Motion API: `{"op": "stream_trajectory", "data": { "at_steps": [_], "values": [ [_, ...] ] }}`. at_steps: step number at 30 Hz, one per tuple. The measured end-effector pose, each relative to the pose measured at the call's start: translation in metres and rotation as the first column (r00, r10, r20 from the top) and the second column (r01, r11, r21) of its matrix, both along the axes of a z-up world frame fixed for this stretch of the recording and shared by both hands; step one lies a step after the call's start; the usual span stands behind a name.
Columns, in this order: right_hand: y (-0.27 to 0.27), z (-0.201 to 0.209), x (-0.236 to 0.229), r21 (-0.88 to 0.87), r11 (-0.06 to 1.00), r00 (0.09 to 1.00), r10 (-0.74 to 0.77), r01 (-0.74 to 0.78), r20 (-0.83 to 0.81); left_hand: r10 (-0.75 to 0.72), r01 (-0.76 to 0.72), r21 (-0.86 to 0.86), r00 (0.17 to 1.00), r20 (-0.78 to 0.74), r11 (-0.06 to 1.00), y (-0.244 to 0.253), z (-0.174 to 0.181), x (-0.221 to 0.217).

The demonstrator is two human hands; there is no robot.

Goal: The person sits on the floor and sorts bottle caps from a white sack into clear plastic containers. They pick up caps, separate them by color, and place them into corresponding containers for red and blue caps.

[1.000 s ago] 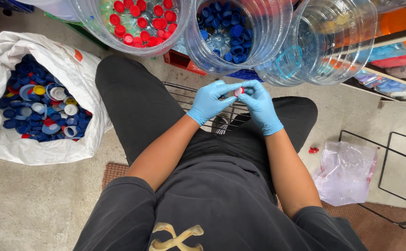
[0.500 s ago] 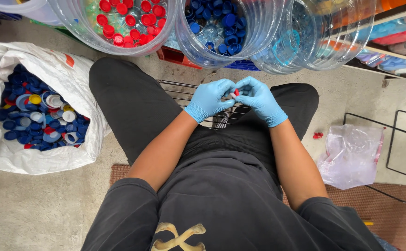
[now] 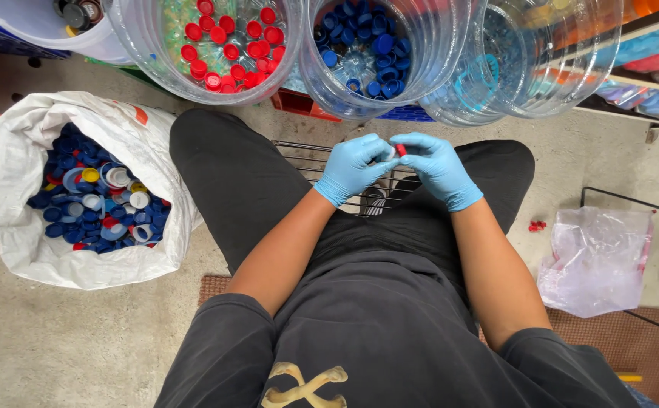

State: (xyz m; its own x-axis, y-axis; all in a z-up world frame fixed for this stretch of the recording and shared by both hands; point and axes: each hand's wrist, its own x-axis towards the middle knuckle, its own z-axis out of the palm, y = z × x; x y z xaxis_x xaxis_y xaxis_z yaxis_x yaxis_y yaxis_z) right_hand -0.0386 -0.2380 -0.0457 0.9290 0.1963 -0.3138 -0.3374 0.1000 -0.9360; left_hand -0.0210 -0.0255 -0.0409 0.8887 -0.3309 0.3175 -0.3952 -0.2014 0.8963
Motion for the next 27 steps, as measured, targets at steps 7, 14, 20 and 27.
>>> {"op": "stream_trajectory", "data": {
  "at_steps": [7, 14, 20, 27],
  "values": [
    [0.01, 0.02, 0.006, -0.121, 0.982, 0.951, -0.103, 0.144, 0.291, 0.192, -0.201, -0.12, 0.978, -0.087, 0.972, 0.002, -0.022, 0.006],
    [0.09, 0.22, 0.055, -0.18, 0.877, 0.169, 0.115, 0.445, 0.979, 0.138, -0.135, 0.033, 0.974, -0.179, 0.99, 0.007, -0.029, 0.008],
    [0.127, 0.226, 0.116, 0.245, 0.903, -0.048, -0.243, 0.353, 0.969, 0.16, -0.16, 0.015, 0.969, -0.189, 0.987, 0.009, -0.016, 0.001],
    [0.127, 0.197, 0.098, -0.548, 0.801, 0.496, 0.385, 0.24, 0.779, 0.247, -0.28, -0.137, 0.944, -0.217, 0.95, 0.025, 0.03, -0.012]
  ]
}}
